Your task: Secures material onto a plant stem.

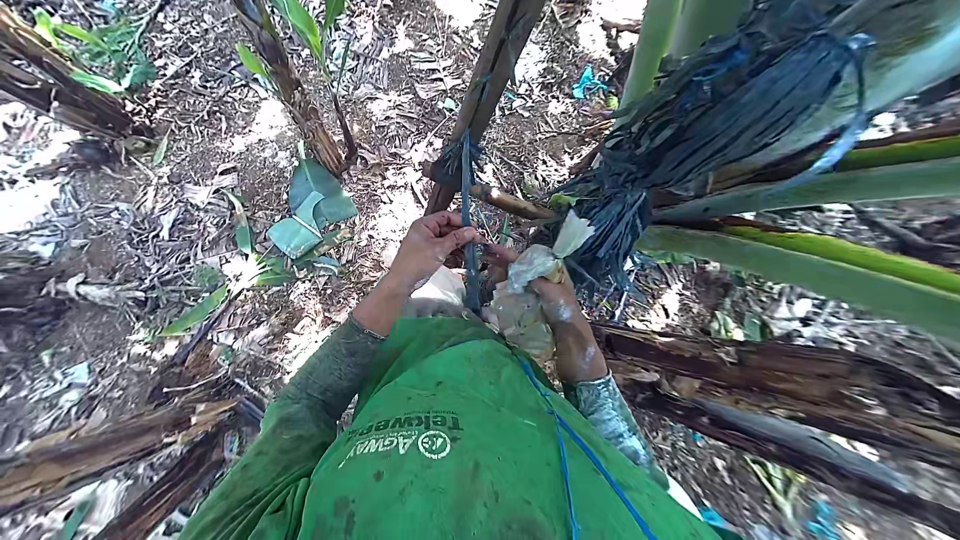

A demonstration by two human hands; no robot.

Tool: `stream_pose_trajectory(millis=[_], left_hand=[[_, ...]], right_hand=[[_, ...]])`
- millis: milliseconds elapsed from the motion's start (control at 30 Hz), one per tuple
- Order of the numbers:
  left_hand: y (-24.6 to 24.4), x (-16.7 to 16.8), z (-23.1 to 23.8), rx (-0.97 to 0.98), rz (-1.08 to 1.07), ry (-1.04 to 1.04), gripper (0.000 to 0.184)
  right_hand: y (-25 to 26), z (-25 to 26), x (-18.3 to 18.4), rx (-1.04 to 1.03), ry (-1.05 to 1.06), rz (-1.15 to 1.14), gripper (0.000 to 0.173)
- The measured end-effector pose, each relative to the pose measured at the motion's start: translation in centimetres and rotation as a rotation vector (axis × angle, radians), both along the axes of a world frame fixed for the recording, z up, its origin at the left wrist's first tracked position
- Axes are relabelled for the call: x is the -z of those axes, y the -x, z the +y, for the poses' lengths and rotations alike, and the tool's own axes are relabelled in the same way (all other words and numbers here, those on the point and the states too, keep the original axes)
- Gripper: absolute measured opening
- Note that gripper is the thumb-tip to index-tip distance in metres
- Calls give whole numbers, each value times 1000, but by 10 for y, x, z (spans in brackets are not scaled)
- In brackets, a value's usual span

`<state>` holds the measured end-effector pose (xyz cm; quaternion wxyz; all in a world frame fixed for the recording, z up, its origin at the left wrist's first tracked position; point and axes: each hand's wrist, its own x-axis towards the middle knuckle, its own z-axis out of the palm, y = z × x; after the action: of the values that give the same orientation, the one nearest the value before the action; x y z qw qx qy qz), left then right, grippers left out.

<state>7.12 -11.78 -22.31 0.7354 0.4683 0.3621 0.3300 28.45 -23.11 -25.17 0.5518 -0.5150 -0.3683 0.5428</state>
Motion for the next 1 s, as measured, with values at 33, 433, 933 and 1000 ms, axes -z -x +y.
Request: stream_pose_trajectory(millis=[33, 433, 933, 1000], left_hand=[[5, 6, 3, -9, -7, 16, 9], [18, 13, 5, -3, 2, 99, 12], [15, 7, -1, -16, 48, 62, 8], [17, 8, 0, -45, 89, 26, 6]], right_hand=[[-8, 2, -2, -19, -13, 3, 43], [29, 40, -25, -40, 115, -80, 43], [30, 60, -20, -102, -30, -131, 36], [30, 60, -20, -95, -45, -122, 35]])
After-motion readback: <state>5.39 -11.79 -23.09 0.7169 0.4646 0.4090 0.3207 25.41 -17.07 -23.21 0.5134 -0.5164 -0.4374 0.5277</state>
